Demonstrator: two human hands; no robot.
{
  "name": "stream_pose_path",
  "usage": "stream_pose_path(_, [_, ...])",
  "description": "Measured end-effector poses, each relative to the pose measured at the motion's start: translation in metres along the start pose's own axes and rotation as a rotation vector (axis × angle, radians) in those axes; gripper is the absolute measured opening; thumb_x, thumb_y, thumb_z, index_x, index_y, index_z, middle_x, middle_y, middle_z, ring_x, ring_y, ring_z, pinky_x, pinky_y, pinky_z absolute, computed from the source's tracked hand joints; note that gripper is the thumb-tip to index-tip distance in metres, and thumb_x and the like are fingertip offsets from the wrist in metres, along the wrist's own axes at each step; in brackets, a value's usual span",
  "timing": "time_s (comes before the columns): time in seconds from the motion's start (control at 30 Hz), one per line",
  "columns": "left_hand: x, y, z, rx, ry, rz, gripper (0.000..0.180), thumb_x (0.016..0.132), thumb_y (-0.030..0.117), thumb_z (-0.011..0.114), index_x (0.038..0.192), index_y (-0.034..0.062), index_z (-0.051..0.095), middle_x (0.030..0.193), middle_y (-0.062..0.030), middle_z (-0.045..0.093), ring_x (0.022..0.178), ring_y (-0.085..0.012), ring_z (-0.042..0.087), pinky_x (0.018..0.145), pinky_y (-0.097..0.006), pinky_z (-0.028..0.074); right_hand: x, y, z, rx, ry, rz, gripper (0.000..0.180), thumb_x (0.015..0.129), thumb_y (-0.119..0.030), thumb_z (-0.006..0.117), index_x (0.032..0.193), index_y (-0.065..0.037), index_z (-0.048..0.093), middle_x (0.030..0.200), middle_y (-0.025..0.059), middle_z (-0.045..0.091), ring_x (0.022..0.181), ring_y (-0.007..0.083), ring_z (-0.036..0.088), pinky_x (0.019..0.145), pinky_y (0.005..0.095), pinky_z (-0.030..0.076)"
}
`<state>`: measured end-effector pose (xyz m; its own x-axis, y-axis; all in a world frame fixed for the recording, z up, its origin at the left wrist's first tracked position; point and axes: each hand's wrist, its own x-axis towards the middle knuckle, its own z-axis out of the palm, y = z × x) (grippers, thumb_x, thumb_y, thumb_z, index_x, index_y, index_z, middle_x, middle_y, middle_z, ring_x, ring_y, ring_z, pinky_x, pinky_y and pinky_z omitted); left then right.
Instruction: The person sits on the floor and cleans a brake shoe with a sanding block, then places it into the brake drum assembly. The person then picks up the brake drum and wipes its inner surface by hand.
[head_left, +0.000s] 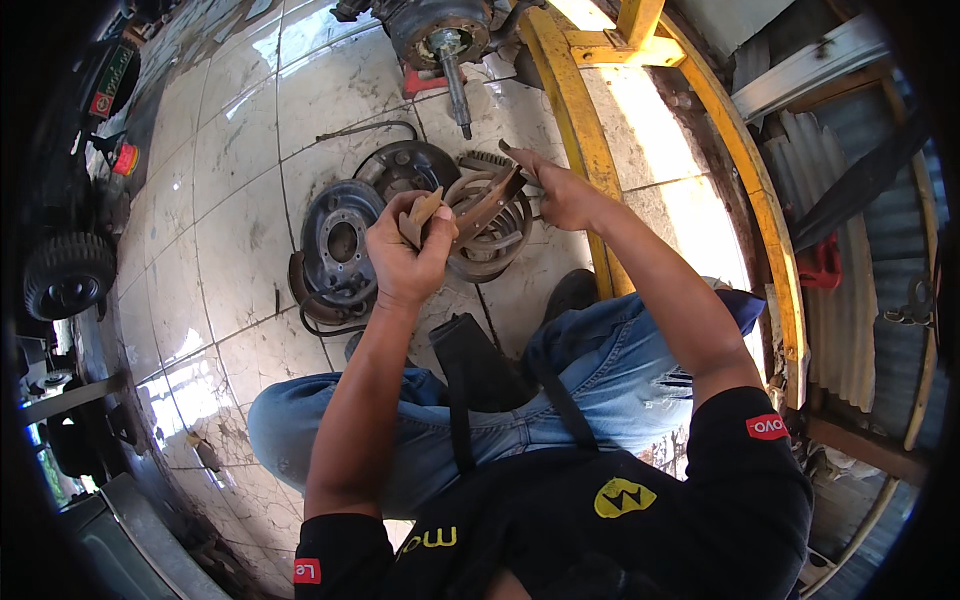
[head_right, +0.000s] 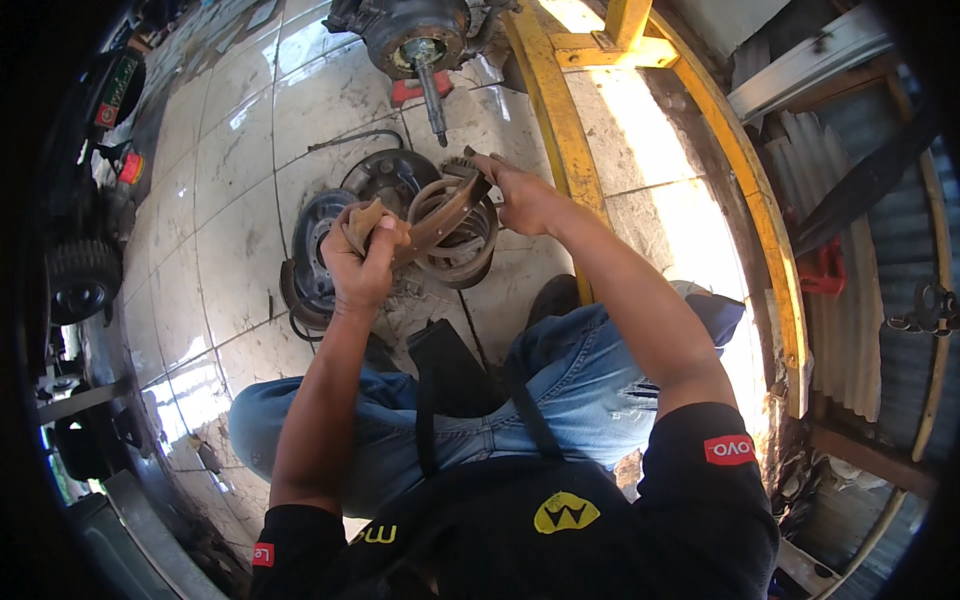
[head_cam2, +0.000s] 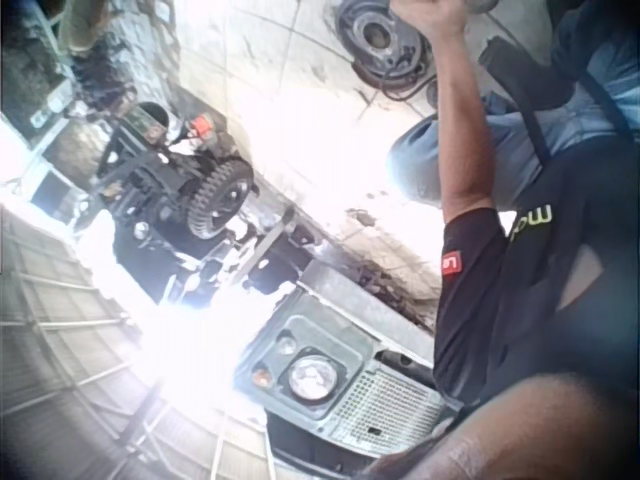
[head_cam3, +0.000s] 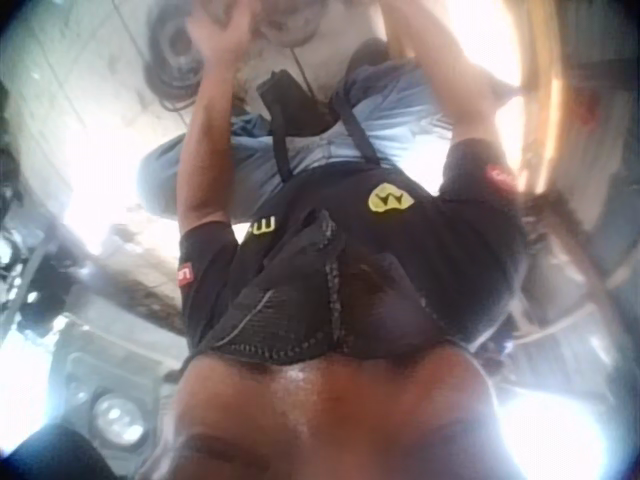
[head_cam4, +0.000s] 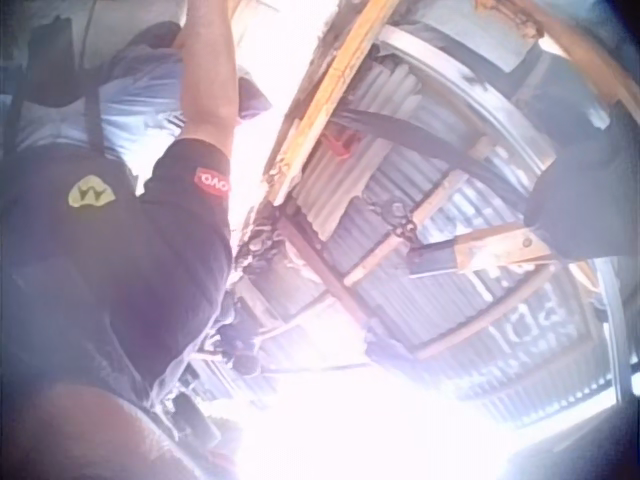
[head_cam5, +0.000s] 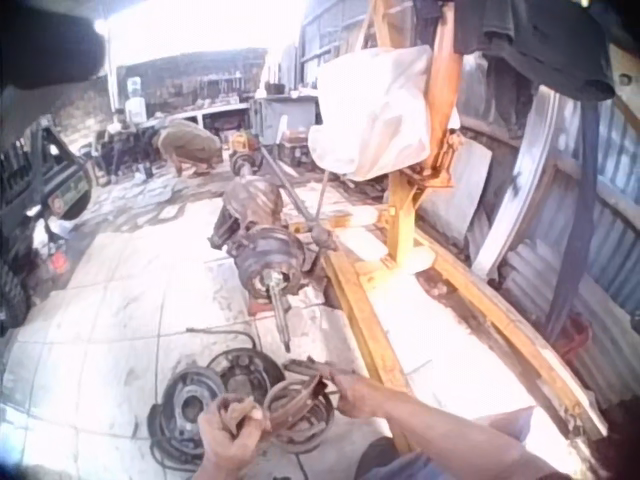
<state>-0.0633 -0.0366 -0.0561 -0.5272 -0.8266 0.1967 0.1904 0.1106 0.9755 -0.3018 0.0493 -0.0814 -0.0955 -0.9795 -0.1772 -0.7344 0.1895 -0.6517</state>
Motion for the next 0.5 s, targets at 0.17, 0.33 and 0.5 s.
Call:
stream_pose_path(0.17, [0.000,-0.004,-0.001,-0.053,-0.027,0.025,0.022,0.091,0.013,0.069,0.101,-0.0036,0.060,0.080,-0.0038,0.066,0.071,-0.0084,0.061,0.068,-0.023,0.050,-0.002,-0.024,-0.003,0.038,0.053,0.061,0.059,0.099,-0.018,0.051,0.151,-0.001,0.027,0.152,0.0250,0.035,0.142,0.0362,0.034,0.118,0.0371,0.028])
stream_pose_path(0.33, [0.002,-0.006,0.000,-0.045,-0.027,0.046,0.024,0.094,0.018,0.066,0.100,-0.0041,0.061,0.077,-0.0049,0.066,0.070,-0.0097,0.061,0.068,-0.024,0.049,0.005,-0.007,0.027,0.109,0.325,-0.028,0.051,0.104,-0.030,0.045,0.144,0.001,0.038,0.148,0.0252,0.040,0.140,0.0381,0.036,0.116,0.0394,0.031])
stream_pose_path(0.5, [0.008,-0.007,0.000,-0.040,-0.019,0.062,0.023,0.098,0.020,0.059,0.095,-0.0035,0.060,0.073,-0.0058,0.062,0.068,-0.0127,0.061,0.069,-0.029,0.051,0.003,0.003,0.032,-0.186,0.418,-0.253,0.046,0.105,-0.030,0.039,0.137,0.003,0.045,0.142,0.0267,0.045,0.134,0.0393,0.042,0.112,0.0414,0.036])
